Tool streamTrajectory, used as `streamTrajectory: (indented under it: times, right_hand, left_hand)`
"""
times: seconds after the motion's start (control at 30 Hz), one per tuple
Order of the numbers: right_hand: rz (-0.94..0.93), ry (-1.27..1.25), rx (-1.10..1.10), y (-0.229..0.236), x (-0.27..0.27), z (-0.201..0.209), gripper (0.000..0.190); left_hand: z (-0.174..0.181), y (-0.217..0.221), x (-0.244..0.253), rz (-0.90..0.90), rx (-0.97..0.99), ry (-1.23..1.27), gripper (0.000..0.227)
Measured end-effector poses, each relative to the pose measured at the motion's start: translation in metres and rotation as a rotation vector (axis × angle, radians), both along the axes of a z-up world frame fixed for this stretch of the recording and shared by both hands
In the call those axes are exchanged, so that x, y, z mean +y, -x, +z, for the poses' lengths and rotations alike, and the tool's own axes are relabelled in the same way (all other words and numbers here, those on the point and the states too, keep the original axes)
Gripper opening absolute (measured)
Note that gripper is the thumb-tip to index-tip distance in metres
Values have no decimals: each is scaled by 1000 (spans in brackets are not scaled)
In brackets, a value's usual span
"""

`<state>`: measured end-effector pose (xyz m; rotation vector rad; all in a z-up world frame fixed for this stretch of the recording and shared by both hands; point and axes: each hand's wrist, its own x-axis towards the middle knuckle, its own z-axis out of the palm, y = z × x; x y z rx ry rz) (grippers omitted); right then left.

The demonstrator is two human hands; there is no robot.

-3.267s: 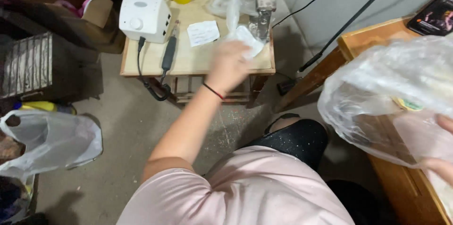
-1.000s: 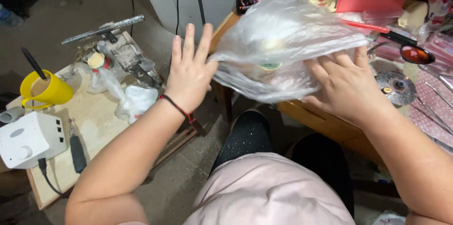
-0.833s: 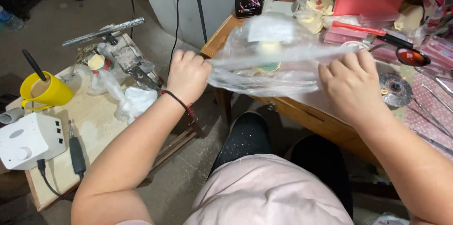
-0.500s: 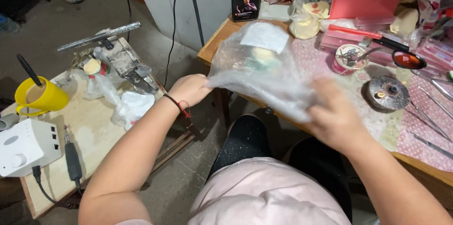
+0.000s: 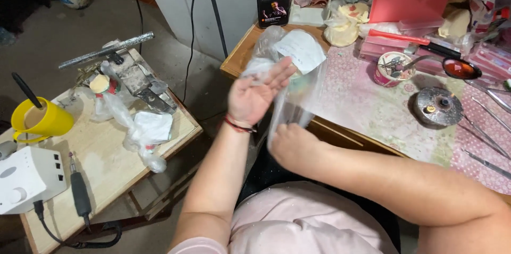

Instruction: The person uses a metal tool to apply a substance from a small container onto a pink object held in their left hand. They then place the object on a stand and proceed to pack a green mold into a plastic bag, which is subsequently placed into a larger white bag.

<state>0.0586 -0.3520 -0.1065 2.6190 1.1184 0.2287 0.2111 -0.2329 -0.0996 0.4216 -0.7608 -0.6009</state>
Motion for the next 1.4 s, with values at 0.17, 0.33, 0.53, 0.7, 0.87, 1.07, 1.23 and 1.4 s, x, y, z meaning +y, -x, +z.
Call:
streamTrajectory:
  times: [0.17,0.33,0.53,0.7,0.87,1.07,1.23,1.4]
  right_hand:
    - [219,-159,-116,-20,14,89,21]
    - [646,-472,235,-143,-20,182,28]
    - [-90,-823,593,-206,-53,130,7]
    - [-325,-814,581,-224,-54,96,17]
    - [-458,-650,558,-212,-38,120,39]
    - [-455,-505,523,-192,-23,141,32]
    - [-406,-642,636,-188,-34,153,41]
    - [-310,-460,647,-165,-30,183,48]
  left_hand:
    - [-31,-1,-5,-154,-53,-14,104]
    - [-2,20,-6,257,142,126,73]
    - [72,21,-9,354,95,29,74]
    - [72,8,-11,415,60,90,49]
    - [18,-19,4,920,-167,-378,20]
    - [35,-14,25,1237,-624,-665,19]
    - [37,-11,22,1335,-457,-859,15]
    - [57,-11,24,1042,-32,-1171,23]
